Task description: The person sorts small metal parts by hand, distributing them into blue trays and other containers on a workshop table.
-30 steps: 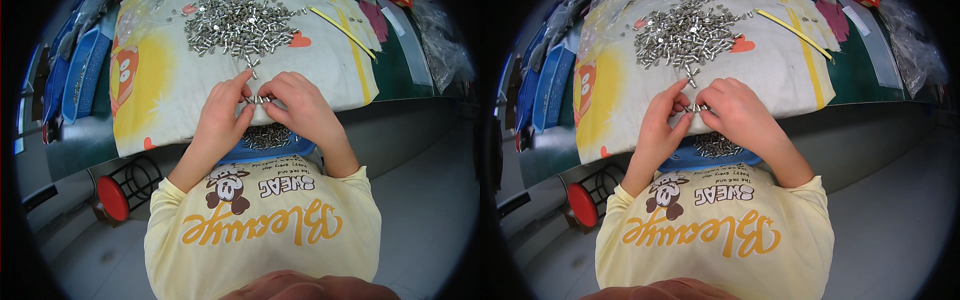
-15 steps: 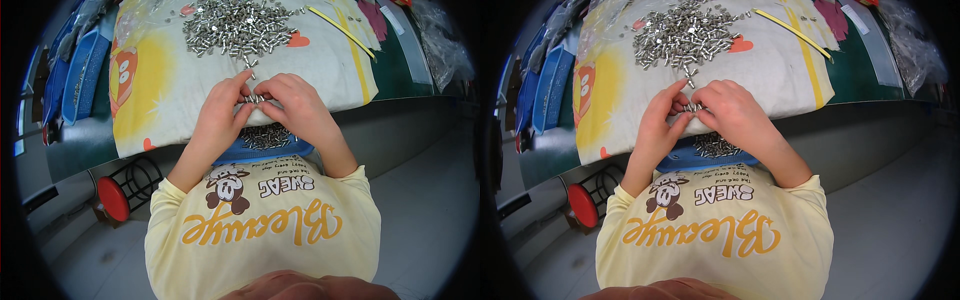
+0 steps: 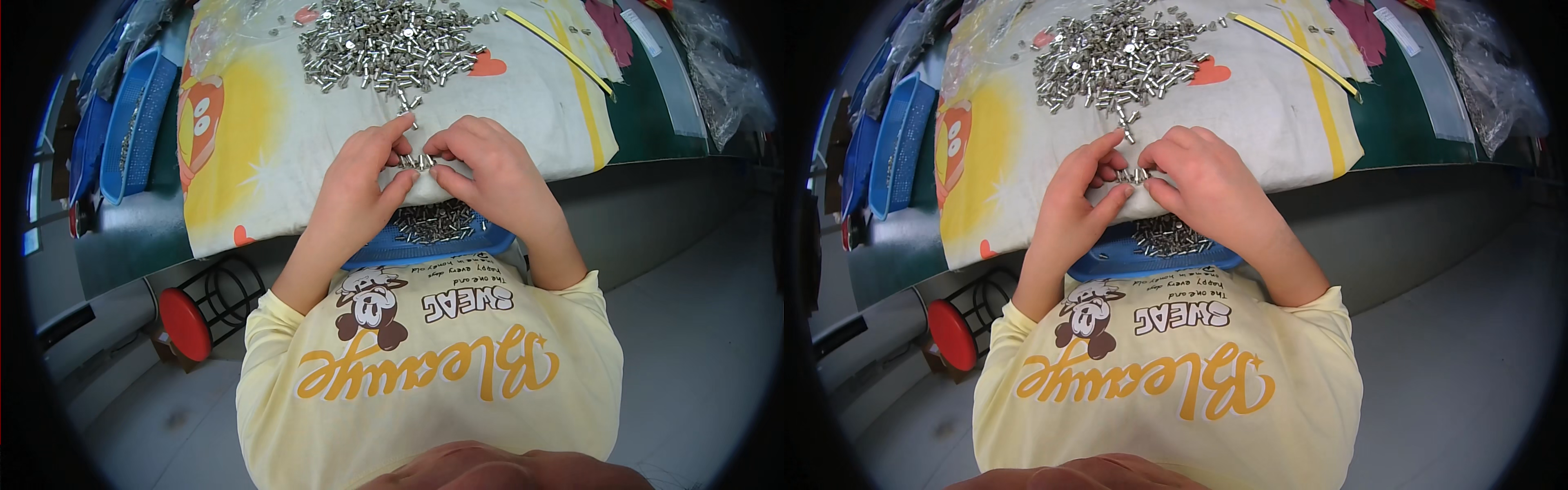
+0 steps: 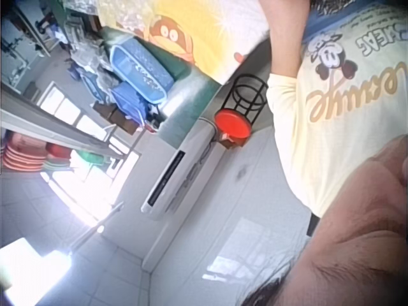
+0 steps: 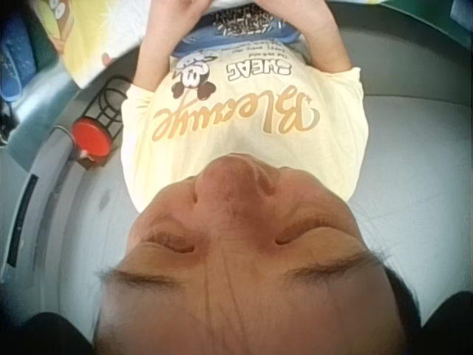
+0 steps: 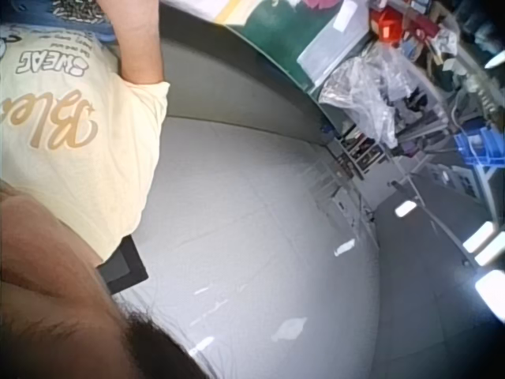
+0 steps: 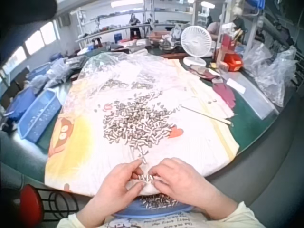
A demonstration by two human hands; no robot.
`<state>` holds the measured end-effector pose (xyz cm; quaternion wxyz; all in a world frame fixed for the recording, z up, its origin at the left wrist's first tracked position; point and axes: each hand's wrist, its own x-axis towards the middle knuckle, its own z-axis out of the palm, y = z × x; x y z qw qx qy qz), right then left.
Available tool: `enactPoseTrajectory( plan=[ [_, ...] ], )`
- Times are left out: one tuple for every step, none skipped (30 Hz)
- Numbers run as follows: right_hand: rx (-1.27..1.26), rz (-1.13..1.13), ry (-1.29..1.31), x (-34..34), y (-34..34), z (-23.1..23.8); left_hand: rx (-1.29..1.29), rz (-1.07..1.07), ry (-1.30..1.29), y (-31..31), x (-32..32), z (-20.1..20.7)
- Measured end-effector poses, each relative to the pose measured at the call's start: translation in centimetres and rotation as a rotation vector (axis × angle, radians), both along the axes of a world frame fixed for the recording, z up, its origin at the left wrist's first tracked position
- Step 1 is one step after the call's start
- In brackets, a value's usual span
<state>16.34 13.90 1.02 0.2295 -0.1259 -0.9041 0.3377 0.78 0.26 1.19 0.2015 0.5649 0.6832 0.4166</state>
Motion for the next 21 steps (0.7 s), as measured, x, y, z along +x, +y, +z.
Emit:
enactPoseTrajectory(
  plan=[
    [0.042, -0.008, -0.009, 0.03, -0.01, -0.05, 0.0, 0.0, -0.001, 0.01, -0.01, -0.09],
    [0.042, -0.008, -0.009, 0.15, -0.05, 0.12, 0.011, 0.002, 0.011, 0.01, -0.03, -0.17],
    [0.022, -0.016, -0.025, 0.32, -0.15, 0.39, 0.021, 0.004, 0.023, 0.01, -0.07, -0.26],
    [0.001, -0.023, -0.041, 0.38, -0.21, 0.51, 0.021, 0.006, 0.024, 0.02, -0.1, -0.32],
    [0.001, -0.022, -0.041, 0.31, -0.24, 0.41, 0.021, 0.004, 0.017, 0.04, -0.12, -0.37],
    [0.003, -0.024, -0.031, 0.3, -0.27, 0.32, 0.022, 0.0, 0.008, 0.09, -0.07, -0.36],
    [0.004, -0.025, -0.022, 0.27, -0.3, 0.23, 0.023, -0.002, 0.007, 0.08, -0.08, -0.37],
    [0.005, -0.027, -0.023, 0.16, -0.33, 0.15, 0.004, -0.007, 0.001, 0.03, -0.14, -0.39],
    [0.004, -0.032, -0.017, -0.06, -0.36, 0.02, -0.015, -0.01, -0.004, -0.01, -0.19, -0.41],
    [0.003, -0.038, -0.012, -0.18, -0.38, -0.02, -0.015, -0.01, -0.004, -0.02, -0.2, -0.39],
    [0.004, -0.037, -0.012, -0.17, -0.4, 0.07, -0.018, -0.012, -0.007, -0.03, -0.19, -0.35],
    [-0.022, -0.04, -0.017, -0.17, -0.43, 0.19, -0.021, -0.014, -0.009, -0.04, -0.21, -0.33],
    [-0.047, -0.042, -0.022, -0.19, -0.45, 0.26, -0.02, -0.014, -0.008, -0.06, -0.16, -0.25],
    [-0.047, -0.041, -0.022, -0.25, -0.43, 0.19, -0.016, 0.005, -0.042, -0.08, -0.05, -0.12],
    [-0.102, -0.055, -0.01, -0.3, -0.42, 0.05, -0.013, 0.023, -0.075, -0.08, 0.04, -0.05],
    [-0.157, -0.069, 0.001, -0.36, -0.42, -0.09, -0.013, 0.022, -0.075, -0.07, 0.07, -0.04],
    [-0.157, -0.069, 0.002, -0.44, -0.42, -0.2, -0.012, 0.033, -0.098, -0.05, 0.09, -0.03],
    [-0.158, -0.074, 0.002, -0.56, -0.43, -0.28, -0.011, 0.044, -0.121, -0.04, 0.11, -0.02],
    [-0.16, -0.078, 0.002, -0.62, -0.45, -0.31, -0.011, 0.044, -0.121, -0.03, 0.15, -0.04],
    [-0.159, -0.078, 0.002, -0.6, -0.5, -0.21, -0.017, 0.056, -0.131, -0.02, 0.21, -0.09],
    [-0.167, -0.079, -0.009, -0.55, -0.58, -0.05, -0.024, 0.068, -0.141, 0.0, 0.23, -0.13]
  ],
)
